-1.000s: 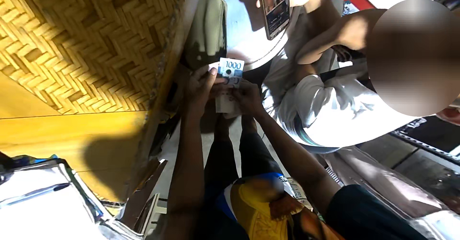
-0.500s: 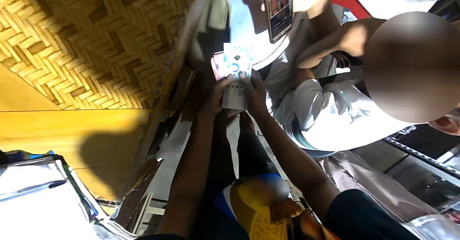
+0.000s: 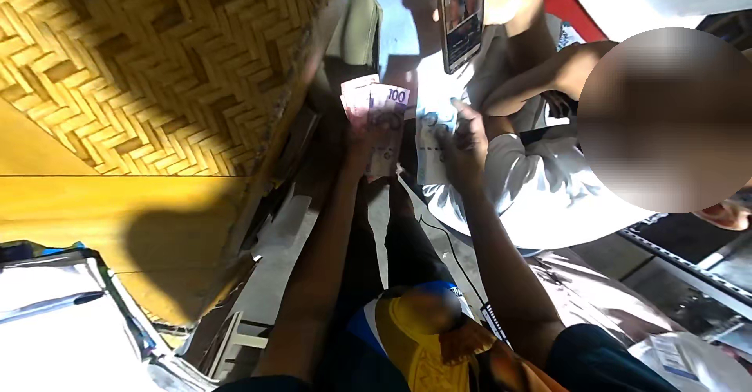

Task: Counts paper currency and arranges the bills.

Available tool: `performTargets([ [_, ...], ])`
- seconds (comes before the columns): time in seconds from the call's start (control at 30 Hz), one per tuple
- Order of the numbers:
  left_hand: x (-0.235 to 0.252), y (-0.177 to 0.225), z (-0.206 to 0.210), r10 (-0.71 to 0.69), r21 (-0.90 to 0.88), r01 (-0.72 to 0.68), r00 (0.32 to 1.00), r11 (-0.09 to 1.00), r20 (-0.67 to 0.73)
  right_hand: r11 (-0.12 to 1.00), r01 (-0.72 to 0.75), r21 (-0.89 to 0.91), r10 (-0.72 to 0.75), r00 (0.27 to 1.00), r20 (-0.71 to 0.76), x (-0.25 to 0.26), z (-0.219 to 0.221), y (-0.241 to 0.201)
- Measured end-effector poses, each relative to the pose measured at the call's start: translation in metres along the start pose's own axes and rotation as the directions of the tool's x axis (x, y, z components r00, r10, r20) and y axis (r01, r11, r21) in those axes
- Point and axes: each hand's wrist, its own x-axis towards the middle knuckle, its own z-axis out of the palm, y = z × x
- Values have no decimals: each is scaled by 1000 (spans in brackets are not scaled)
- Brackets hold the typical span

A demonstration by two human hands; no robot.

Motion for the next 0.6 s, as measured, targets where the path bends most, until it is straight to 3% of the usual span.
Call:
performTargets([
  [0.07,0,0,5,-34,38,36,998,999,-57,995,-52,88,52,999,2,-3,4,7],
  [0.17,2,-4,6,-92,95,96,995,991,-39,907,-273,320,278,960,30,-5,18,10],
  [0.27,4,-19,4,-94,71,89,994,994,62,800,-519,303,530,847,51,-7,34,10],
  [0.33,1,-16,3,-125,59,119,985,991,116,760,-606,237,611,789,57,-3,41,14],
  [0.5,-5,-9,-19,-143,-137,189,946,972,291,767,-596,238,617,787,-17,8,45,23],
  [0.6,2,-8,-29,-119,-27,126,973,992,198,763,-583,280,616,787,-40,13,33,18],
])
